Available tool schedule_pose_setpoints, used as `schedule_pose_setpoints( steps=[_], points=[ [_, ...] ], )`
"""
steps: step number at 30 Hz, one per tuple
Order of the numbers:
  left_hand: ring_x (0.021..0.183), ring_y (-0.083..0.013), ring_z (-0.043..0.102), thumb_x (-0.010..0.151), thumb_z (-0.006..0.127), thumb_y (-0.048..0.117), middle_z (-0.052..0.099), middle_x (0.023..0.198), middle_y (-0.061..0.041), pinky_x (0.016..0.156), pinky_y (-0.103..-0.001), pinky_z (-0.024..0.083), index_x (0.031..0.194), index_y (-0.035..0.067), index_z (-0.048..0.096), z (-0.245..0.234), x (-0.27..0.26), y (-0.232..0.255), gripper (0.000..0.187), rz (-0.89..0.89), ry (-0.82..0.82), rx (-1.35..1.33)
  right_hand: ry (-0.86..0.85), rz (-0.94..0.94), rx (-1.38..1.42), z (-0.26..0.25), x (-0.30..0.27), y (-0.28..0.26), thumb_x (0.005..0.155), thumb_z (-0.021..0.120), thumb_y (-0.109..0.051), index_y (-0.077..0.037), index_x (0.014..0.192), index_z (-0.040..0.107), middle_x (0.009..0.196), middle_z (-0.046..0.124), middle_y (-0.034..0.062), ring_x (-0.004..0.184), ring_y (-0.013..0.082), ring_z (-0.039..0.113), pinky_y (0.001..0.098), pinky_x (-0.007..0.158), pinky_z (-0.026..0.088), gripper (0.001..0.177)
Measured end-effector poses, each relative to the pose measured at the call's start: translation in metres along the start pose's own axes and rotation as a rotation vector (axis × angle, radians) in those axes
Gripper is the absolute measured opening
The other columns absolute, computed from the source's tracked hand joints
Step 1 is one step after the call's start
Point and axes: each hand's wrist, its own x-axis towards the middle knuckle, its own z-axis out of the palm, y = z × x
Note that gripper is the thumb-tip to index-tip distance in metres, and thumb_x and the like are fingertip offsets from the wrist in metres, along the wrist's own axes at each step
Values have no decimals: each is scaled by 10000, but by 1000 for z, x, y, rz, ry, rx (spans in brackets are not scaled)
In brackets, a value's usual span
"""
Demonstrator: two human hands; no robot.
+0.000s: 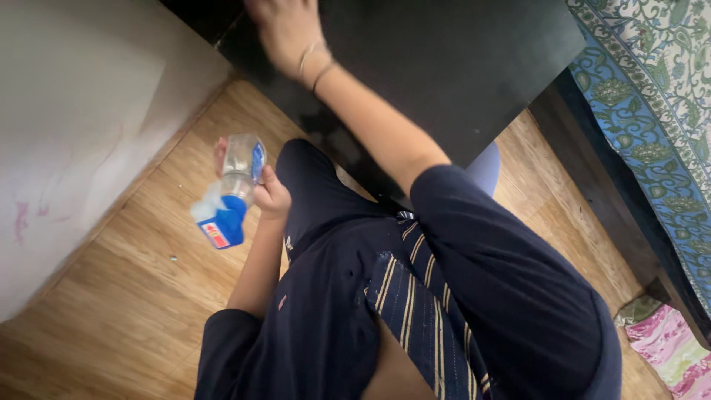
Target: The person wipes the top surface and the side of a black nightstand with a pink cloth while holding a spray bottle.
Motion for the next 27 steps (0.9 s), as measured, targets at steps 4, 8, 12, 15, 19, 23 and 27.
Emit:
schedule_pose_setpoints(
  steps=[4, 8, 12, 15, 19, 23, 27],
  points=[
    [1552, -372, 297, 1158, 528, 268, 279, 1626, -287, 1310, -450, 232, 1555, -122, 273, 19, -16, -26, 612, -61, 76, -314, -65, -7, 38, -43, -38, -47, 828, 670, -151, -133, 1427, 565, 1464, 519, 94, 1392, 333, 421, 547, 1174, 310, 609],
    [1135, -302, 668, 1096, 599, 193, 683, 1256, -258, 1015, -419, 529, 1296, -128, 584, 55, -28, -55, 379, -404, 60, -487, -110, -220, 182, -65, -54, -49, 843, 678, -155, -221, 1456, 611, 1435, 545, 16, 1354, 249, 451, 622, 1165, 247, 620],
    [1135, -335, 653, 1131, 558, 181, 664, 1242, -243, 1012, -428, 509, 1275, -127, 569, 86, -8, -51, 340, -200, 18, -423, 29, -96, -45, -57, -28, 11, 767, 678, -191, -229, 1220, 718, 1262, 631, 24, 1212, 273, 524, 631, 994, 340, 457],
    [984, -332, 639, 1106, 565, 222, 660, 1096, -230, 907, -423, 455, 1140, -110, 608, 107, 14, -52, 337, -342, -118, -281, -233, 329, -228, -30, -1, 100, 992, 625, -253, -211, 916, 786, 756, 732, 51, 650, 264, 691, 468, 576, 509, 183],
    [1153, -363, 585, 1089, 603, 229, 629, 1205, -205, 1075, -460, 420, 1186, -51, 616, 128, 39, -57, 297, -129, -89, -145, -414, 258, -284, -2, 7, 179, 842, 645, -228, -199, 750, 752, 561, 660, 30, 447, 235, 628, 437, 341, 396, 144],
    [1320, -381, 508, 1130, 615, 247, 453, 1434, -252, 1188, -468, 389, 1386, -60, 432, 148, 52, -62, 439, -83, -39, -252, -70, 269, -412, -1, 24, 130, 844, 677, -293, -230, 719, 768, 572, 685, 33, 480, 252, 649, 461, 426, 410, 167],
    [1465, -439, 381, 1135, 623, 229, 301, 1593, -294, 1249, -488, 269, 1573, -70, 196, 146, 48, -65, 681, -10, -34, -138, 541, 91, -214, -47, 18, 82, 857, 626, -271, -227, 778, 685, 664, 681, -1, 618, 234, 689, 504, 606, 473, 107]
  ],
)
